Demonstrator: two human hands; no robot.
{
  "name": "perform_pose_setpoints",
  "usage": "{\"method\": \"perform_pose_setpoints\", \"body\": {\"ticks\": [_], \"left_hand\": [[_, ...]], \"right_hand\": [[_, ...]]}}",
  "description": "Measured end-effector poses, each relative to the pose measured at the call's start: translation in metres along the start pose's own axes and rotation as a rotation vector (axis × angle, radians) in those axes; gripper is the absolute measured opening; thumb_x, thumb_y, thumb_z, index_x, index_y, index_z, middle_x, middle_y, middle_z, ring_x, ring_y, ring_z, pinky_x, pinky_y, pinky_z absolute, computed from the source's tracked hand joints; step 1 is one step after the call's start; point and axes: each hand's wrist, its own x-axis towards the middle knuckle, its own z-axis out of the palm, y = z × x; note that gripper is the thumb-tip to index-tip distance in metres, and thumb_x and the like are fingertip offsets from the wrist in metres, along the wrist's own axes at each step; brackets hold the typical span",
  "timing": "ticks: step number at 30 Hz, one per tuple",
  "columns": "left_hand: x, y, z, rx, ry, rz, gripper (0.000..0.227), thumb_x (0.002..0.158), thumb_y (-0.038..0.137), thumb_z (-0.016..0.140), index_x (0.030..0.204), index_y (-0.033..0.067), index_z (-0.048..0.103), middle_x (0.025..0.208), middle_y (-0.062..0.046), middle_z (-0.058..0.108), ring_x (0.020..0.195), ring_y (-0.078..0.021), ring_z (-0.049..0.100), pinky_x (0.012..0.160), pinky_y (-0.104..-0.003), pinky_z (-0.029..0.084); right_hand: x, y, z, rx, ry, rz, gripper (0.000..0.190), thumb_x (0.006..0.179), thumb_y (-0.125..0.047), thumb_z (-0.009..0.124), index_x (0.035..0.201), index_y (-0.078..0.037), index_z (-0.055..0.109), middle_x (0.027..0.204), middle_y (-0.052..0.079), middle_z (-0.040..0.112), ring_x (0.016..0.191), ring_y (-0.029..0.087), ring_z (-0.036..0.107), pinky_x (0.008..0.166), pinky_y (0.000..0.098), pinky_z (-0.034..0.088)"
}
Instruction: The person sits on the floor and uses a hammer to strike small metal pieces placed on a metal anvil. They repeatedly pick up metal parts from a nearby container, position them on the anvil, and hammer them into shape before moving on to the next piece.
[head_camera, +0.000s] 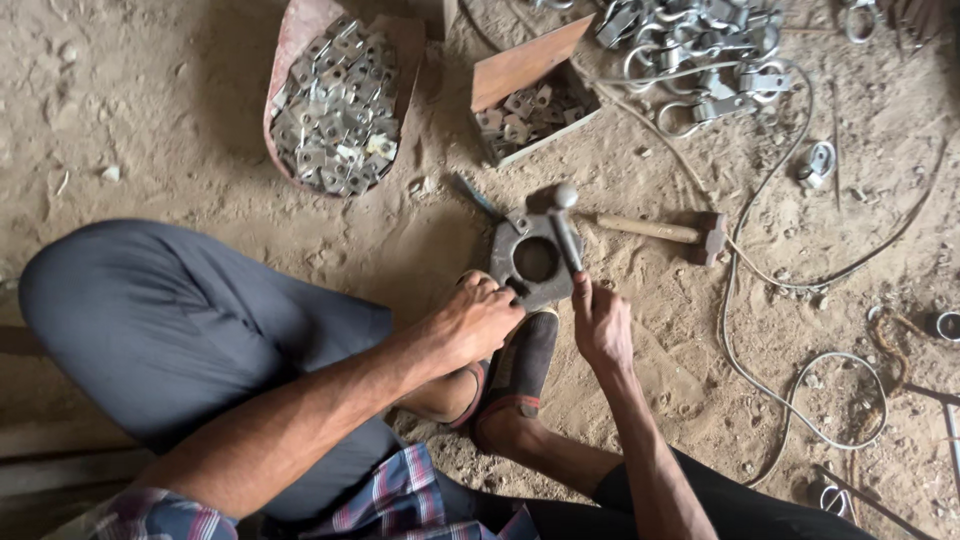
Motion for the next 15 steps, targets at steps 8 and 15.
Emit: {"method": "perform_pose_setpoints", "body": {"ticks": [8, 15], "left_hand": [[0.006, -0.016, 0.027, -0.053, 0.056, -0.040, 0.025, 0.092, 0.018, 0.070, 0.115, 0.0097, 0.071, 0.123, -0.018, 0.066, 0.114, -0.0348, 0.064, 0.104, -0.059, 0.040], [-0.001, -0.001, 0.011, -0.001, 0.007, -0.026, 0.044, 0.082, 0.028, 0.076, 0.121, 0.0102, 0.066, 0.122, -0.016, 0.063, 0.121, -0.0380, 0.057, 0.105, -0.057, 0.034]], "right_hand": [[-0.008, -0.007, 0.013, -0.230, 0.076, -0.215, 0.053, 0.109, -0.046, 0.049, 0.080, -0.004, 0.063, 0.054, 0.007, 0.050, 0.037, 0.015, 0.039, 0.027, 0.0356, 0.034], [-0.015, 0.001, 0.017, -0.308, 0.301, -0.417, 0.048, 0.100, -0.045, 0.059, 0.083, 0.000, 0.065, 0.061, 0.021, 0.061, 0.053, 0.042, 0.058, 0.043, 0.0512, 0.042]]}}
